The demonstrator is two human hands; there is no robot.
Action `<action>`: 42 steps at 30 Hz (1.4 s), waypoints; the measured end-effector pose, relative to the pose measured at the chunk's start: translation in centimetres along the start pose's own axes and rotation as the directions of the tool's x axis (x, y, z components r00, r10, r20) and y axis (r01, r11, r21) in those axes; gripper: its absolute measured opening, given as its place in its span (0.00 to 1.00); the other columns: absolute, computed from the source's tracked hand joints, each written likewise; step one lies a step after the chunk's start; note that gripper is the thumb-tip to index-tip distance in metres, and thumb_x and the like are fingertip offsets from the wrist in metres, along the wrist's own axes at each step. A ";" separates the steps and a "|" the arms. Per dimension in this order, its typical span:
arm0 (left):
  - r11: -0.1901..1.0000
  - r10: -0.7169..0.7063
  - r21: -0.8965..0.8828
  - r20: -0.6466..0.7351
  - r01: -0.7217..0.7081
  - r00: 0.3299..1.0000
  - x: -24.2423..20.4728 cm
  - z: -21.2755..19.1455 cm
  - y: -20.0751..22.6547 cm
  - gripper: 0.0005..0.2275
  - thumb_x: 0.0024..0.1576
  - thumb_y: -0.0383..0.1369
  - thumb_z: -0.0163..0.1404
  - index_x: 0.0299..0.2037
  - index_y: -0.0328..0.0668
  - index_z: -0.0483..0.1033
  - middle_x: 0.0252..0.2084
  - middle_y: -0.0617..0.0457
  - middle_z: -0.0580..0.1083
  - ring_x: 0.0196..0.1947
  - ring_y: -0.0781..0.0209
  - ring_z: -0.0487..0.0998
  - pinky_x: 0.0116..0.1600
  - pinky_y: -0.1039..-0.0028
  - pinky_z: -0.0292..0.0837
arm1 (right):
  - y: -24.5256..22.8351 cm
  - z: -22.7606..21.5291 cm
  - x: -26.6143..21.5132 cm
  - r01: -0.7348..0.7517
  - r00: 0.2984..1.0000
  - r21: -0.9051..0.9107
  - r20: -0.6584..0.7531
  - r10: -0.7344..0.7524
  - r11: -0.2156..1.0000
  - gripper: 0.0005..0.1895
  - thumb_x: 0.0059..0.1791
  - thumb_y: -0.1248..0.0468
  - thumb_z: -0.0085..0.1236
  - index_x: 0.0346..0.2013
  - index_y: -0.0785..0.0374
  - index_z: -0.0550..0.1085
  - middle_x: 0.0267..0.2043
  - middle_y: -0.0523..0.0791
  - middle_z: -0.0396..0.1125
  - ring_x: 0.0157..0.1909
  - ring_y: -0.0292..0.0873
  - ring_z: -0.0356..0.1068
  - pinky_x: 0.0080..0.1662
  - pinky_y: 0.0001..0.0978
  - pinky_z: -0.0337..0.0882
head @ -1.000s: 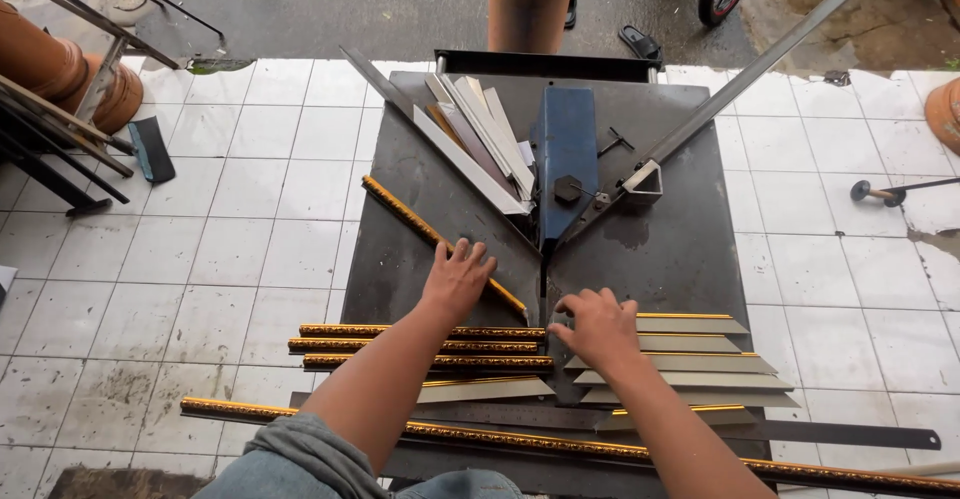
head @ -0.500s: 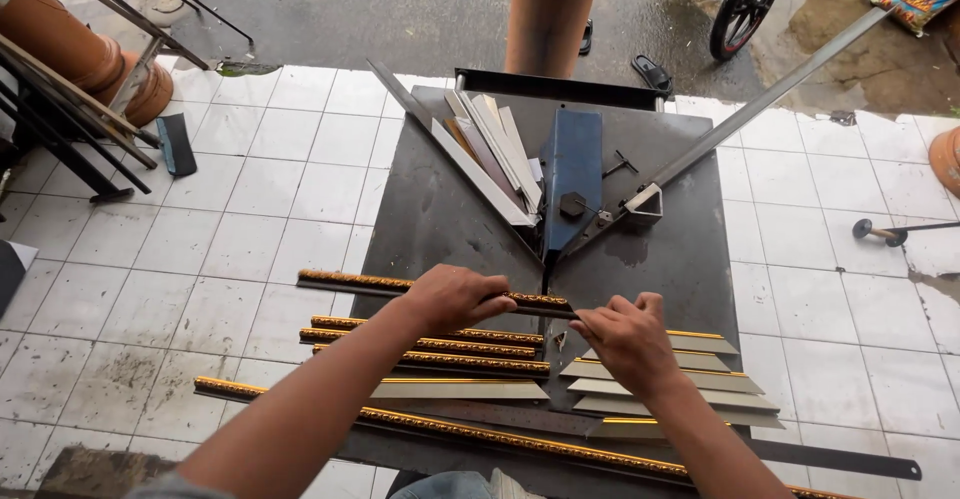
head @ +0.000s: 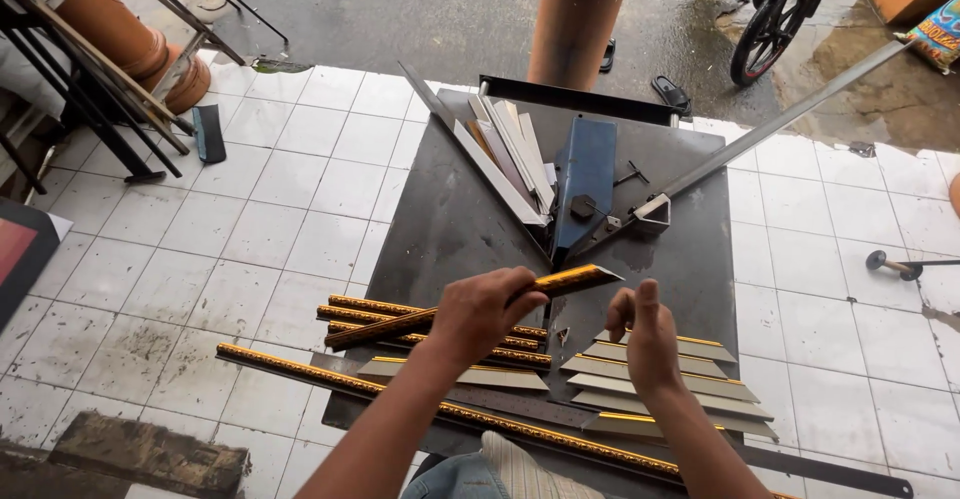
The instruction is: Measuring and marking decorative frame moldings on a cutting table using a pencil and ruler.
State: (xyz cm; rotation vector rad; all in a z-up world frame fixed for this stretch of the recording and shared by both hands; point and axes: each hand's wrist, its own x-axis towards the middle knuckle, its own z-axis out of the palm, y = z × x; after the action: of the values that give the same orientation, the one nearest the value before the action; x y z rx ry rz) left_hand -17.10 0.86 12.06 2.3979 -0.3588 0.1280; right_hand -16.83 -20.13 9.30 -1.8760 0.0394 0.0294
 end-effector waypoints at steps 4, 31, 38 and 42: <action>0.991 0.125 0.056 -0.017 -0.124 0.992 -0.5 0.6 1.6 0.06 0.56 0.42 0.40 0.37 0.56 0.67 0.23 0.55 0.69 0.25 0.56 0.73 0.30 0.69 0.69 | -2.9 0.0 0.0 -0.071 0.997 0.284 0.056 0.057 0.956 0.25 0.52 0.51 0.31 0.13 0.58 0.58 0.14 0.41 0.47 0.22 0.36 0.47 0.30 0.27 0.51; -0.131 -0.965 -0.986 0.103 -0.105 0.241 -8.7 1.0 -8.2 0.14 0.57 0.48 0.36 0.41 0.50 0.51 0.29 0.60 0.60 0.26 0.68 0.65 0.36 0.73 0.67 | 3.8 10.5 -2.0 0.590 0.565 -0.575 0.795 0.219 0.566 0.13 0.44 0.62 0.51 0.42 0.53 0.69 0.41 0.41 0.67 0.43 0.47 0.67 0.44 0.44 0.60; -0.196 -0.979 -0.956 0.180 -0.217 0.092 -12.2 1.6 -11.4 0.14 0.55 0.50 0.36 0.37 0.53 0.52 0.25 0.63 0.61 0.22 0.70 0.65 0.31 0.77 0.68 | 7.3 13.4 -2.4 0.798 0.585 -0.584 0.810 0.036 0.148 0.23 0.37 0.47 0.55 0.42 0.50 0.65 0.36 0.39 0.61 0.38 0.44 0.65 0.36 0.39 0.58; -0.208 -0.978 -0.953 0.195 -0.222 0.077 -12.4 1.0 -10.9 0.14 0.55 0.51 0.36 0.36 0.53 0.52 0.24 0.64 0.60 0.22 0.70 0.64 0.30 0.77 0.66 | 8.7 13.8 -1.9 0.819 0.573 -0.571 0.819 -0.026 0.067 0.20 0.35 0.48 0.57 0.36 0.52 0.68 0.31 0.39 0.62 0.35 0.42 0.63 0.35 0.38 0.55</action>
State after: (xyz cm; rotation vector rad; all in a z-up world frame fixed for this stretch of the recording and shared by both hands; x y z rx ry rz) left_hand -25.84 10.78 2.13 0.4191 1.1210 0.4711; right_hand -19.12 -9.55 -3.02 -2.9430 -1.5091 0.3079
